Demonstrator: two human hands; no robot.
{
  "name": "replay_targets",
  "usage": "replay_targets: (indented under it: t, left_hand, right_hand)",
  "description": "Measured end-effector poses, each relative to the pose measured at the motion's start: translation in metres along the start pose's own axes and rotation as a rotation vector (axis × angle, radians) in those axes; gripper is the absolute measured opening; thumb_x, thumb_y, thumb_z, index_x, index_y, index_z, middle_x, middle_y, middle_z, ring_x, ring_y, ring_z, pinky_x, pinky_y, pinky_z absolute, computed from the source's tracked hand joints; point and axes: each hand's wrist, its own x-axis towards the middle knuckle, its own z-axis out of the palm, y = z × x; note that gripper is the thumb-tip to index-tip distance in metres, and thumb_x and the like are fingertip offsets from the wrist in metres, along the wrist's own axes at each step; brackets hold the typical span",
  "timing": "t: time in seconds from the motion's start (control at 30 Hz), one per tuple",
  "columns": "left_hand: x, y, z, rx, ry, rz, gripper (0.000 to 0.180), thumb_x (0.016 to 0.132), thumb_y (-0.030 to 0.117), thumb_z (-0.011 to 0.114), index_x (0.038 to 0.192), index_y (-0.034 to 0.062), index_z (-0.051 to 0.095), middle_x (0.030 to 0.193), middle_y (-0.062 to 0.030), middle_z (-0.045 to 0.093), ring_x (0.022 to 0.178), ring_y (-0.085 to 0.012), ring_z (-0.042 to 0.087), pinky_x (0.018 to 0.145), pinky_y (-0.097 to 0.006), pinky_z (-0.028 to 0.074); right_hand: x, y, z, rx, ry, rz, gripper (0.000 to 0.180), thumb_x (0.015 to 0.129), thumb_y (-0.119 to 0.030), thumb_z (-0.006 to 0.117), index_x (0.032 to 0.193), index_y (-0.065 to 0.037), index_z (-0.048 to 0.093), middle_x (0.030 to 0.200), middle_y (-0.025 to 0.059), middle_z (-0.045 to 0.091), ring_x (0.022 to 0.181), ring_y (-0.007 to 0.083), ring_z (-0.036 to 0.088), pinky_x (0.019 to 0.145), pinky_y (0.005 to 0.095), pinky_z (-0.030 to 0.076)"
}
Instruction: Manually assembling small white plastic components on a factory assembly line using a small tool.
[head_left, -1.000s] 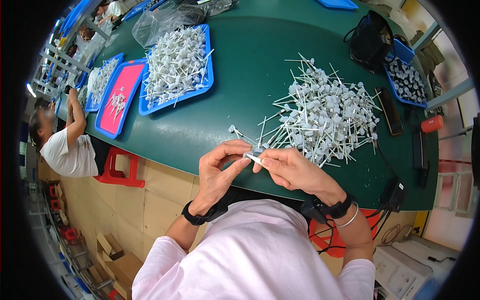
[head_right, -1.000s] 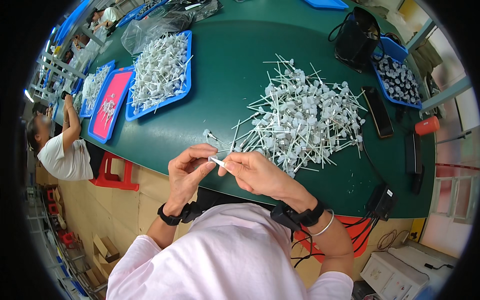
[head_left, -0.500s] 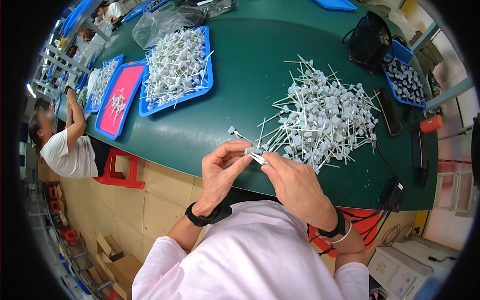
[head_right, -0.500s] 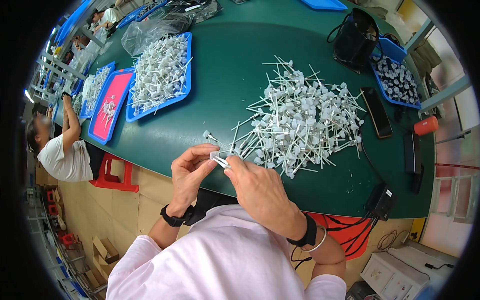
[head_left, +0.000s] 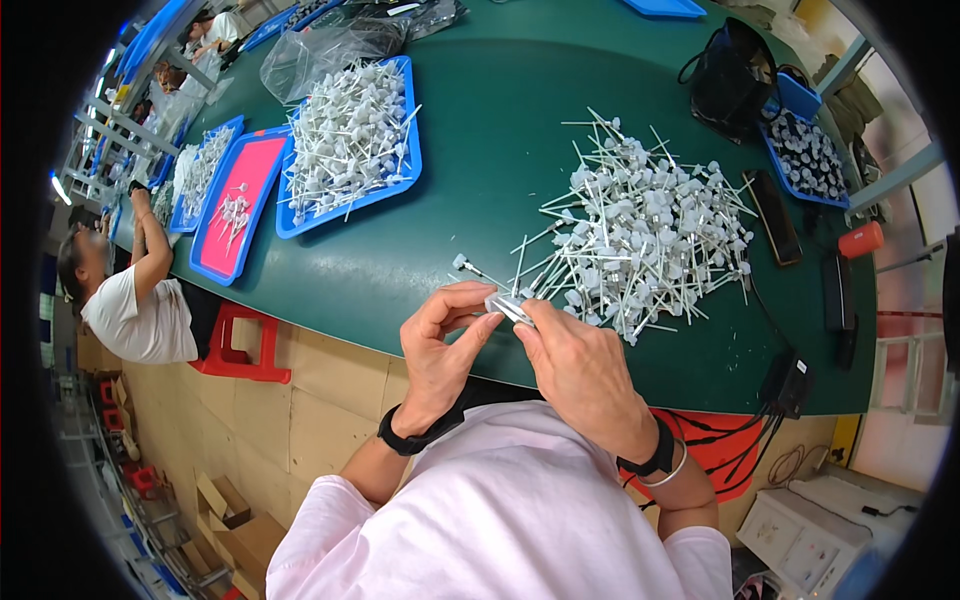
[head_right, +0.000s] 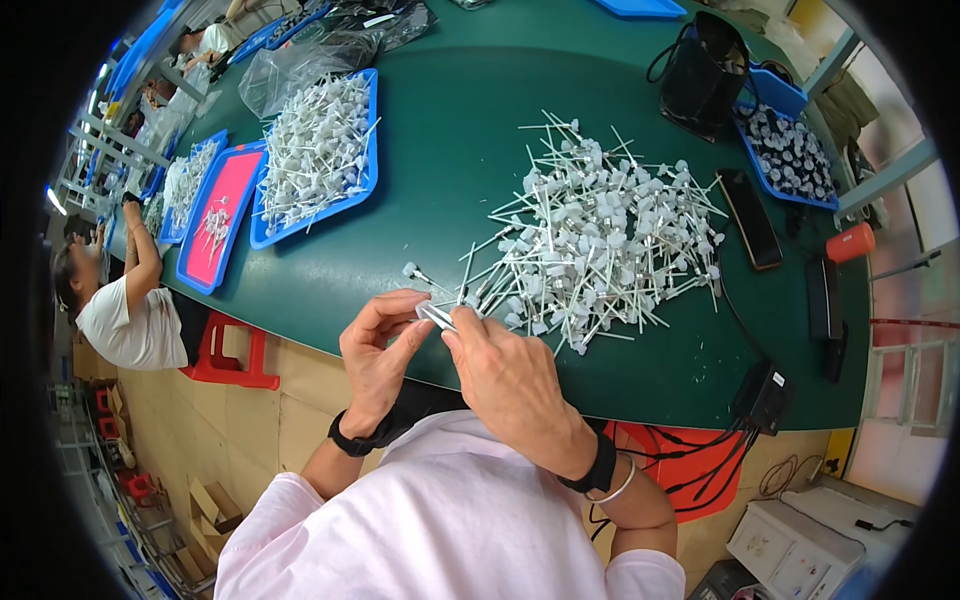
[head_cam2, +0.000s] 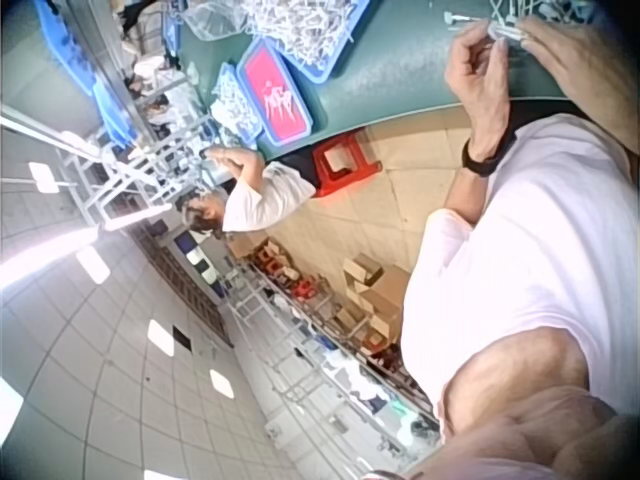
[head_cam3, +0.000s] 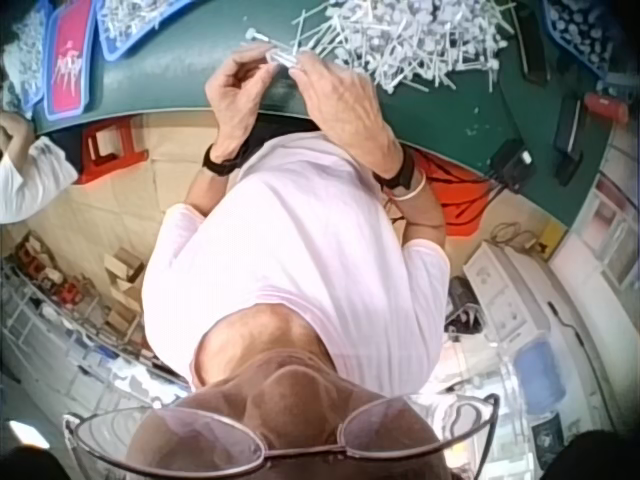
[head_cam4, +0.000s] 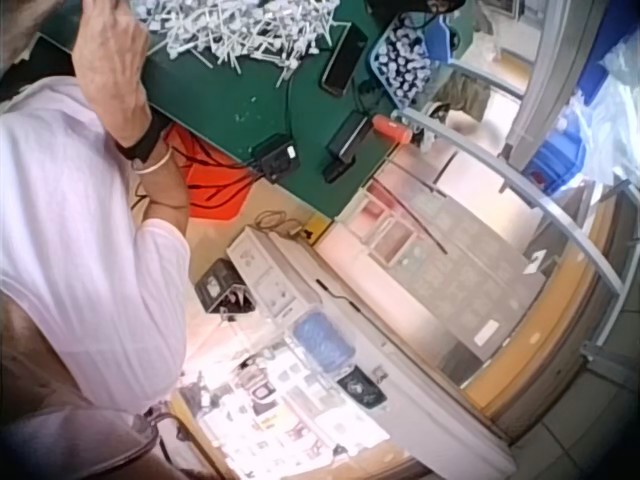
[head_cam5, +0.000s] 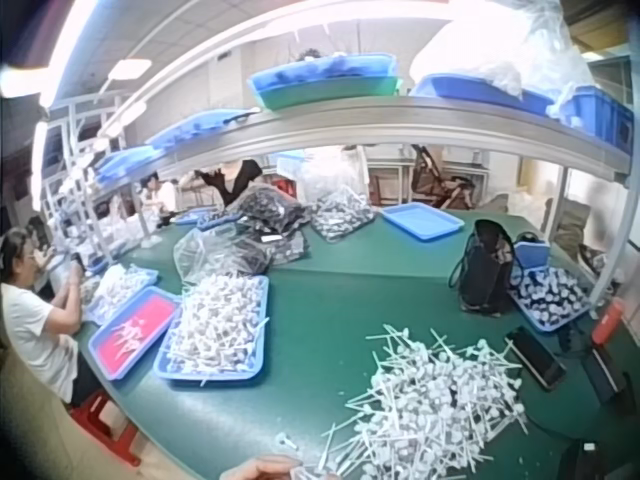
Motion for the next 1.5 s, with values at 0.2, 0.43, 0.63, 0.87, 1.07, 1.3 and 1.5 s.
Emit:
replay_targets:
  t: [0.2,0.43,0.63,0.87,1.07,1.3,1.5]
  left_hand:
    - [-0.0001,0.0001,0.0004,0.128,0.012,0.069,0.025,0.082,-0.009,0.07,0.106,-0.0032,0.066,0.112,-0.0138,0.065,0.094,-0.0158,0.067,0.079,-0.026,0.058]
    - [-0.0008,-0.0015,-0.0004,0.232,0.013,0.141,0.027,0.081,-0.009,0.071,0.106,-0.002,0.066,0.111,-0.014,0.065,0.093,-0.0161,0.066,0.077,-0.026,0.058]
    - [-0.0013,-0.0018,-0.0001,0.147,0.019,0.075,0.025,0.082,-0.009,0.071,0.106,-0.0027,0.066,0.111,-0.0135,0.065,0.094,-0.0155,0.066,0.079,-0.026,0.058]
    - [-0.0013,-0.0035,-0.0015,0.067,0.012,0.017,0.024,0.082,-0.008,0.071,0.105,-0.0031,0.066,0.111,-0.013,0.065,0.094,-0.0152,0.067,0.081,-0.026,0.057]
    - [-0.001,-0.0036,-0.0023,0.046,0.01,-0.001,0.024,0.083,-0.008,0.071,0.105,-0.0031,0.066,0.111,-0.0129,0.065,0.093,-0.0151,0.067,0.082,-0.026,0.057]
    - [-0.0017,-0.0047,-0.0022,0.105,0.026,0.031,0.023,0.082,-0.007,0.072,0.105,-0.0032,0.066,0.11,-0.0125,0.065,0.092,-0.0144,0.066,0.079,-0.025,0.058]
    - [-0.0016,-0.0042,-0.0007,0.135,0.034,0.061,0.024,0.081,-0.007,0.073,0.105,-0.0027,0.066,0.109,-0.013,0.066,0.09,-0.0145,0.066,0.077,-0.025,0.058]
  right_hand:
    - [0.0003,-0.0026,0.0011,-0.076,0.005,-0.006,0.016,0.096,-0.017,0.058,0.097,-0.003,0.052,0.069,0.0152,0.061,0.055,0.0341,0.063,0.046,0.042,0.05]
    - [0.0008,-0.0054,0.0006,-0.143,0.008,-0.019,0.016,0.096,-0.017,0.057,0.097,-0.002,0.052,0.068,0.0149,0.061,0.054,0.0331,0.064,0.045,0.0406,0.05]
    - [0.0007,-0.0041,-0.0001,-0.149,-0.001,-0.032,0.012,0.097,-0.014,0.054,0.097,-0.002,0.052,0.068,0.0144,0.06,0.054,0.032,0.064,0.044,0.0401,0.05]
    - [0.0004,-0.0018,0.0002,-0.151,-0.001,-0.041,0.012,0.097,-0.013,0.054,0.1,-0.002,0.053,0.067,0.0143,0.06,0.054,0.0316,0.064,0.044,0.04,0.05]
    - [0.0013,-0.0041,-0.0022,-0.136,-0.02,-0.027,0.014,0.096,-0.014,0.056,0.104,-0.002,0.054,0.068,0.0143,0.06,0.054,0.0323,0.063,0.045,0.0405,0.049]
    - [-0.0006,-0.0066,-0.0021,-0.143,-0.027,0.013,0.019,0.094,-0.014,0.06,0.109,-0.002,0.056,0.07,0.0147,0.06,0.055,0.0341,0.061,0.045,0.0415,0.048]
    - [-0.0005,-0.0061,-0.0004,-0.151,-0.028,0.014,0.019,0.094,-0.015,0.06,0.108,-0.002,0.056,0.069,0.0144,0.059,0.054,0.034,0.061,0.045,0.0415,0.048]
